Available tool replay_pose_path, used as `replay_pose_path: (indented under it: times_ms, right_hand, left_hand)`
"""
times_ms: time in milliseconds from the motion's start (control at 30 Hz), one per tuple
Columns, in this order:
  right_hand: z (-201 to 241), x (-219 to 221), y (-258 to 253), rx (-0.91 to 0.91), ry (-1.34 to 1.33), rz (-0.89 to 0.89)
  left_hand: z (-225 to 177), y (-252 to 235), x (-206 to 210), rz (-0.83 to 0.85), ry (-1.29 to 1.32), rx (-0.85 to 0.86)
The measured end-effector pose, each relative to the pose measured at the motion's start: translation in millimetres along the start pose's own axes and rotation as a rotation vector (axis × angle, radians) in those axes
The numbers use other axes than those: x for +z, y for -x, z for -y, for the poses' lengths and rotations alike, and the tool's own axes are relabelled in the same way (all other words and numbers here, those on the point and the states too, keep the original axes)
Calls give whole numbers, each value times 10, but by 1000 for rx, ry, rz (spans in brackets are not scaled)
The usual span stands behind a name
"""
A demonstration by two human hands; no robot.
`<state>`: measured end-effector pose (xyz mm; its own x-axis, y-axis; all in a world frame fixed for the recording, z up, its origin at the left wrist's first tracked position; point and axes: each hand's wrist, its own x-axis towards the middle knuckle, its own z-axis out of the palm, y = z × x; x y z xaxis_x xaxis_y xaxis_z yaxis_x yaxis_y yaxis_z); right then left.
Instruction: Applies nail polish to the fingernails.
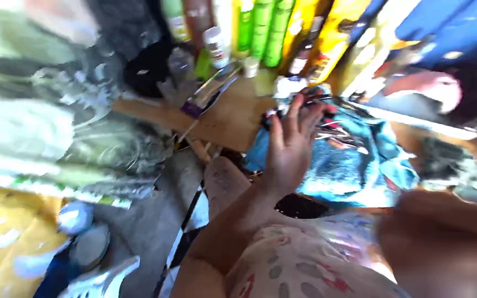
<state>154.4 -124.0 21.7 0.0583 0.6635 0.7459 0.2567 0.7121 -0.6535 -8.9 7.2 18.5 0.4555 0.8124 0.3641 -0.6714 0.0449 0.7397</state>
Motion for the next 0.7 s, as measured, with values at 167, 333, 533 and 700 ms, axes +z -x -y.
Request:
replay_pose_path:
  times_ms: [167,333,533,700]
  right_hand:
    - [-163,154,123,104,263,187]
    - [-306,167,277,58,236,288]
    - [-231,121,286,-35,-47,128]
    - [-157,51,179,12,116,293]
  left_hand:
    - [213,4,0,61,-15,-9]
    - [283,17,77,73,63,-100]
    - [329,-49,10,1,29,-30]
    - [283,-102,4,-4,22,12]
